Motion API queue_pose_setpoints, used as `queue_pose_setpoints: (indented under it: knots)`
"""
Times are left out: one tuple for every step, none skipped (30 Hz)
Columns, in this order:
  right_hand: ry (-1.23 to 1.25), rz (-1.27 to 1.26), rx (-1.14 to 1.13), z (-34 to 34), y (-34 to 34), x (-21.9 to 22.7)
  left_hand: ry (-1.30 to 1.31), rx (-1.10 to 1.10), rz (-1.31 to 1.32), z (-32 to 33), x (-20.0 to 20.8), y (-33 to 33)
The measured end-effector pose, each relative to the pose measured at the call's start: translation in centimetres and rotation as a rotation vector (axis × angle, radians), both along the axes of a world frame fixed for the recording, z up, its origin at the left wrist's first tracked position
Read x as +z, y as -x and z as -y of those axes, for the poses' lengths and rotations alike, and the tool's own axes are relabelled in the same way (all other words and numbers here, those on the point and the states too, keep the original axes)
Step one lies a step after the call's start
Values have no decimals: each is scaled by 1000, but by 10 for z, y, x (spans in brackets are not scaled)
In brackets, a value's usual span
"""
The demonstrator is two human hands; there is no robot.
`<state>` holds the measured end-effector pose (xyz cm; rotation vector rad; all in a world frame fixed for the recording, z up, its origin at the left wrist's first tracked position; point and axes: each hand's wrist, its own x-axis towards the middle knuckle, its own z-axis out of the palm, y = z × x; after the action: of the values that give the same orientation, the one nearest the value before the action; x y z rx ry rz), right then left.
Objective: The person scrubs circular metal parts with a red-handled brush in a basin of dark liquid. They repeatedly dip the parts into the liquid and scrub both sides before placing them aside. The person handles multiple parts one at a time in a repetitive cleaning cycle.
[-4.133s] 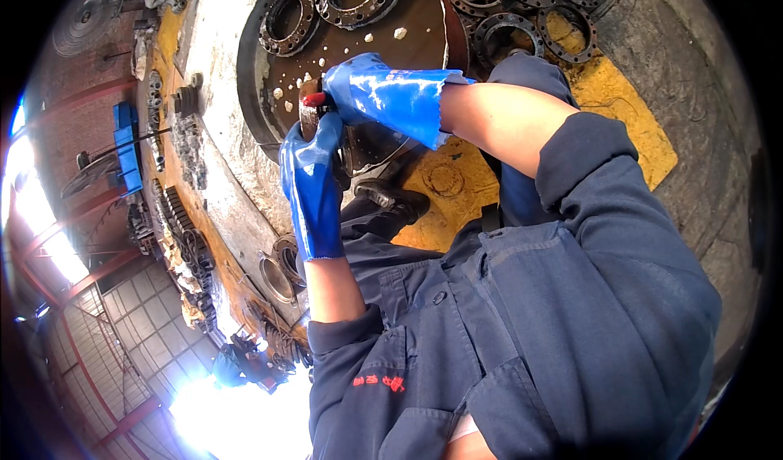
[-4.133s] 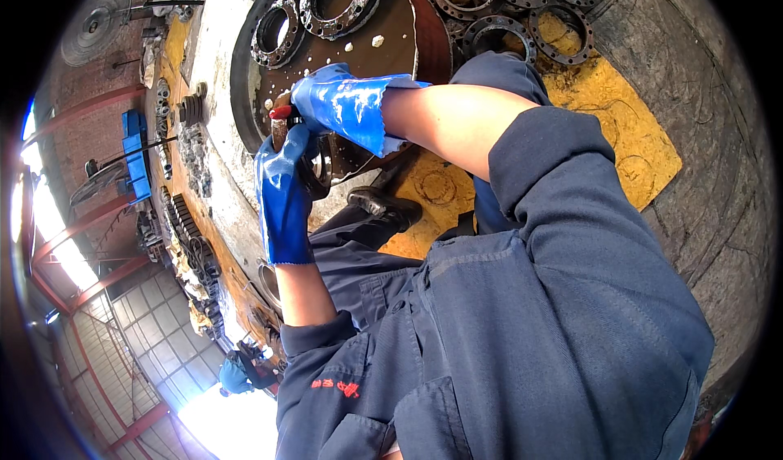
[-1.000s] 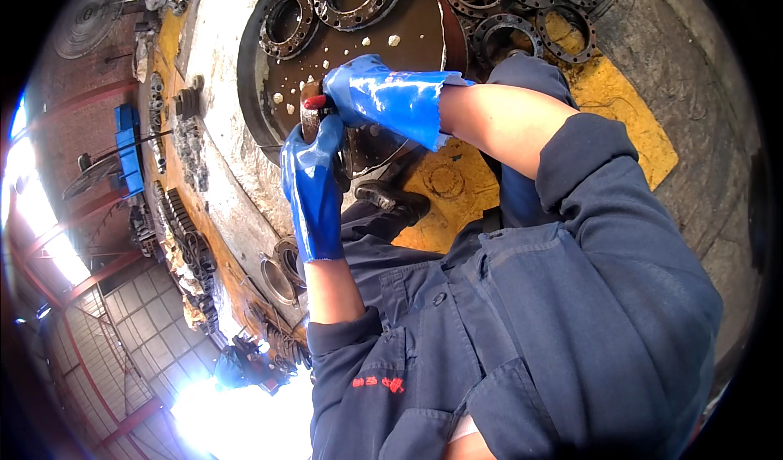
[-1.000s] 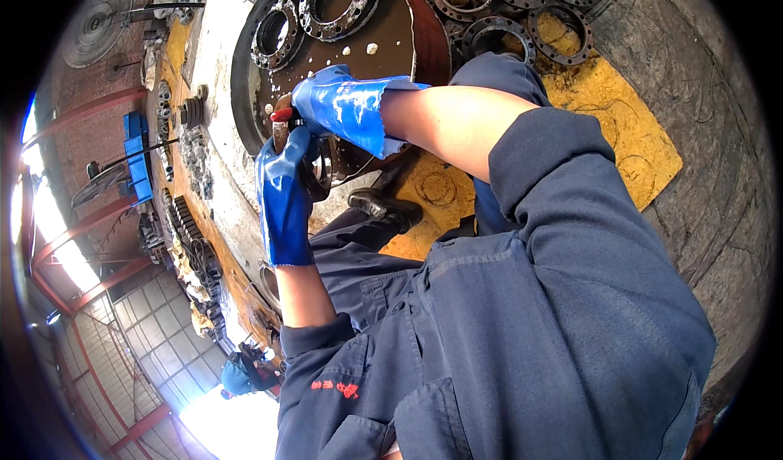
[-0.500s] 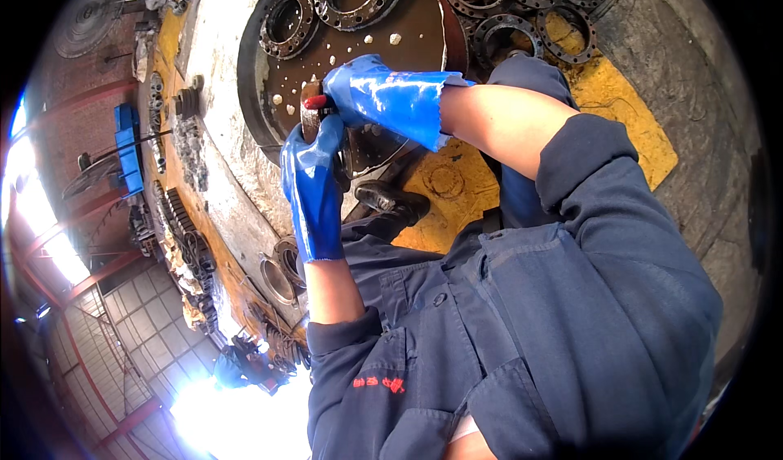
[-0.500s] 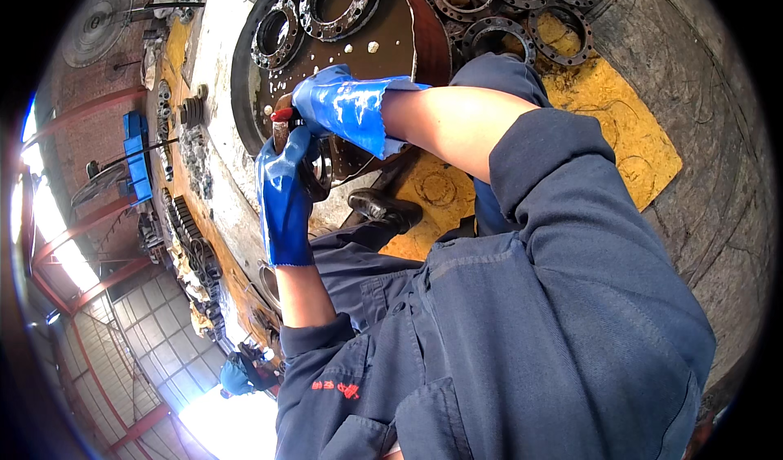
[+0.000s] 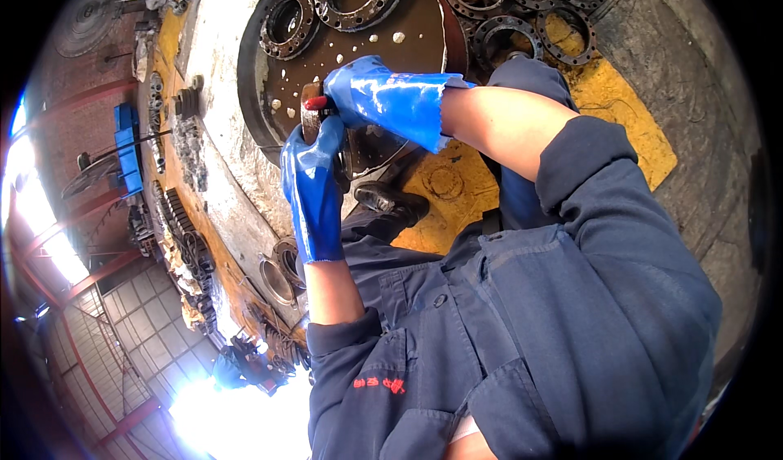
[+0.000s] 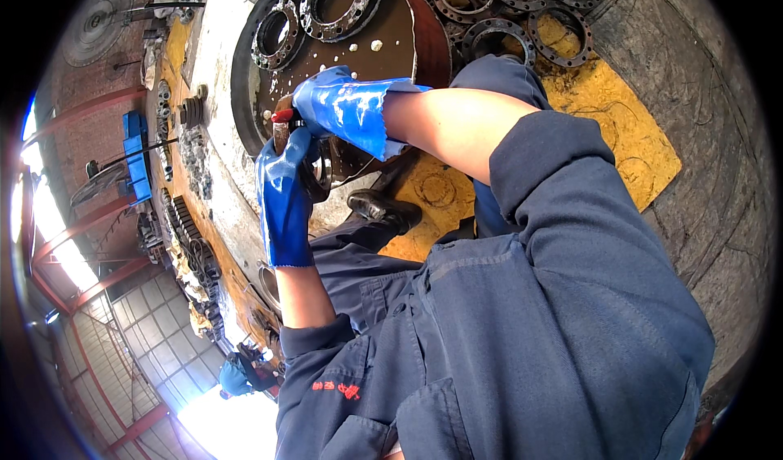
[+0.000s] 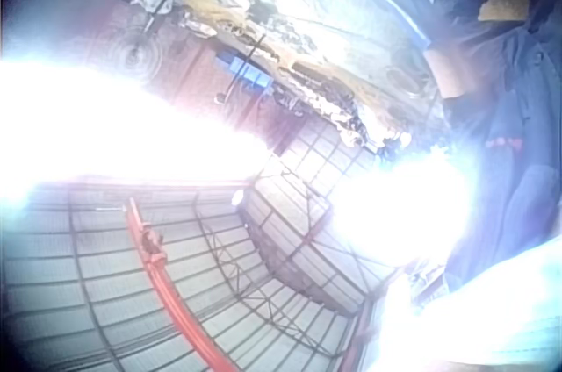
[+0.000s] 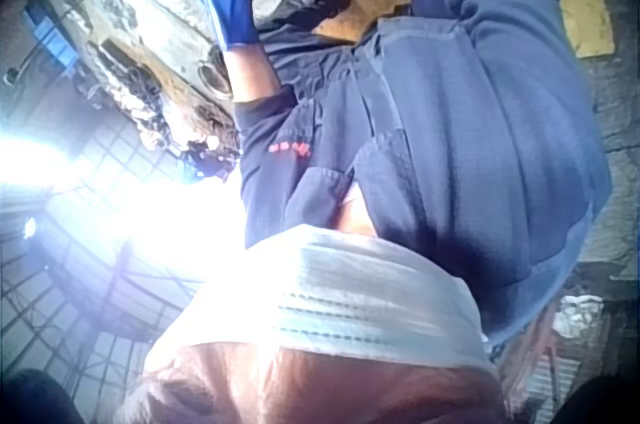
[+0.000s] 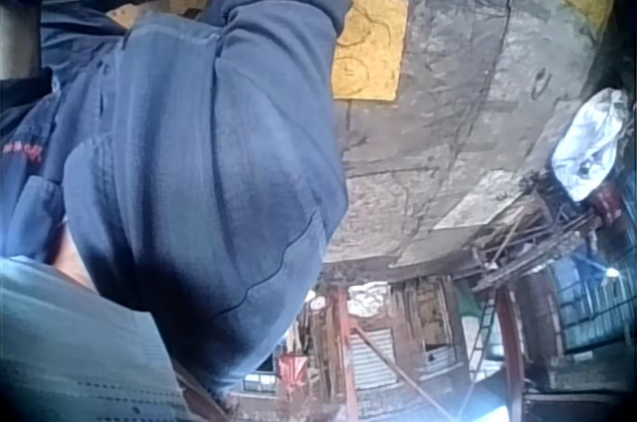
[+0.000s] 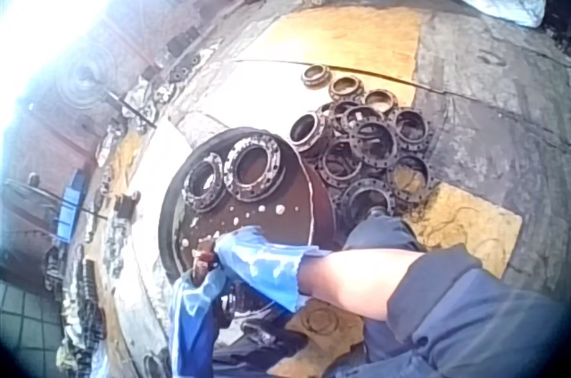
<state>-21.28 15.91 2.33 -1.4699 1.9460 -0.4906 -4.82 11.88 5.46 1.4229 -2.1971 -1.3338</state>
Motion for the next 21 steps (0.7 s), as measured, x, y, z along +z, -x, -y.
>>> queue_pose_setpoints:
  knots:
    - [25,6,-5,-5,0,2,6,-5,-2,1,-2,-1]
    - [51,11,-10,-8,1,3,11,-10,-3,2,-3,-1]
    - [16,-1,-5,-4,0,1,19,-15,1,3,-2,-1]
    - [-19,-12,0,1,0,0,26,-21,7,3,-2,-1]
    - [-54,-22,5,4,0,-2,33,-27,12,3,-2,0]
    - [-50,-24,8,5,0,-4,24,-30,8,2,-1,1]
    - [-47,-27,14,5,0,-3,13,-29,3,0,1,1]
    - [-43,-30,20,4,1,-1,3,-29,-2,-1,2,0]
    - [-18,-24,23,3,0,0,8,-32,-10,0,0,-1]
    - [8,-18,23,-1,0,1,13,-37,-18,2,-2,-2]
    - [34,-12,23,-2,0,2,18,-43,-27,3,-3,-2]
    - [30,-11,17,0,-1,-2,15,-40,-22,2,-2,-2]
    - [27,-10,9,3,-1,-6,12,-39,-17,1,0,0]
    - [24,-10,1,6,0,-10,9,-39,-13,0,1,2]
    - [5,-12,-3,8,1,-13,14,-41,-7,0,1,3]
    - [-13,-13,0,9,0,-12,20,-36,1,1,0,2]
    - [-31,-14,3,9,-1,-10,26,-32,9,1,0,0]
    - [-29,-10,7,8,-1,-9,17,-27,-1,1,0,-1]
    - [-29,-8,9,3,-1,-2,7,-25,-13,0,0,-1]
    - [-29,-6,10,0,0,2,-3,-22,-25,0,1,0]
    - [-75,-1,18,4,-1,0,-4,-18,-21,0,1,-1]
